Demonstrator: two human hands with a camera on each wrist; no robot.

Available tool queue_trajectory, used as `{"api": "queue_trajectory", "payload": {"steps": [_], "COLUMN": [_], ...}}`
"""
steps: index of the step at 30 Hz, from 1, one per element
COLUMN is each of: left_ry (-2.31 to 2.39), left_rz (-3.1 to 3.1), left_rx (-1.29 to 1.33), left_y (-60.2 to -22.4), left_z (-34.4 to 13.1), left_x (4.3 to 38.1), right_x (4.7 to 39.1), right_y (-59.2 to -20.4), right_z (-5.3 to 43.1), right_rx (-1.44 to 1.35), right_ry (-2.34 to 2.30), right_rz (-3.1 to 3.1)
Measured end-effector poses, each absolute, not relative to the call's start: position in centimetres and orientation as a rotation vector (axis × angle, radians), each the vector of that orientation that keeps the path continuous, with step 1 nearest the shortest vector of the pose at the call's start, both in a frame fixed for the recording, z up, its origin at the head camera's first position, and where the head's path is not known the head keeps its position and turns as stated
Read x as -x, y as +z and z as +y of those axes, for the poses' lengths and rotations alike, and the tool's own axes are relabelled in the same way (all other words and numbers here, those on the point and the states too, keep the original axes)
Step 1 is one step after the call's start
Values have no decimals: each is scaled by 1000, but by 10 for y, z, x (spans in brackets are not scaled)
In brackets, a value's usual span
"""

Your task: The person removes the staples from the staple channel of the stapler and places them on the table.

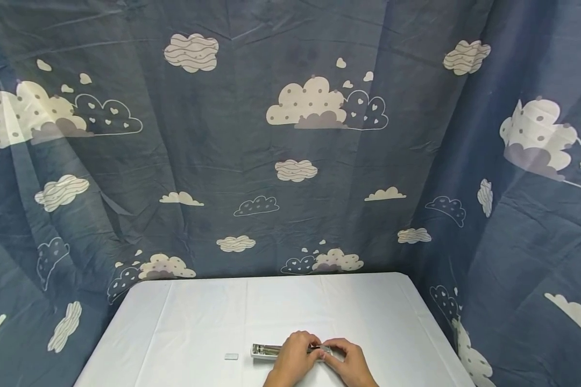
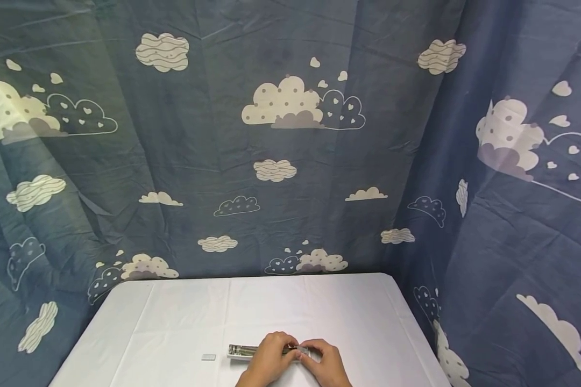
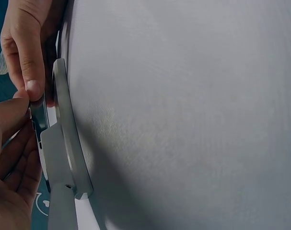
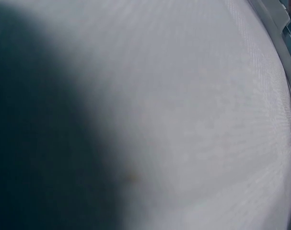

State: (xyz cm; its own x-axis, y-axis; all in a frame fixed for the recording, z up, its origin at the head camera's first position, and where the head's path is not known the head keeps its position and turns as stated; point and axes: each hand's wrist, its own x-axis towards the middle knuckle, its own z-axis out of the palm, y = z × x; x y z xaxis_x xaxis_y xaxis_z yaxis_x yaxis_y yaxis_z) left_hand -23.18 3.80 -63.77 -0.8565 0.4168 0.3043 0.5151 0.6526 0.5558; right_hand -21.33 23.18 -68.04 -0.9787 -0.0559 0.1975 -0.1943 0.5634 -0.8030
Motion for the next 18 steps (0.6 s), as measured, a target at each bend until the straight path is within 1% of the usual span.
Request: {"api": "queue_trajectory", "payload": {"steps": [8,18], "left_ry": [-952,-956], "left_rz": [-2675,-2619], "left_rx": [804,757], "left_y": [-635,-635], "left_z": [33,25], "left_x": [231,227], "right_x": [211,214], "right_y": [-679,-685], "right_z": [229,231], "right_rx": [-211,-262], "right_ry": [1421,1363], "right_rz": [-2624,-2576]}}
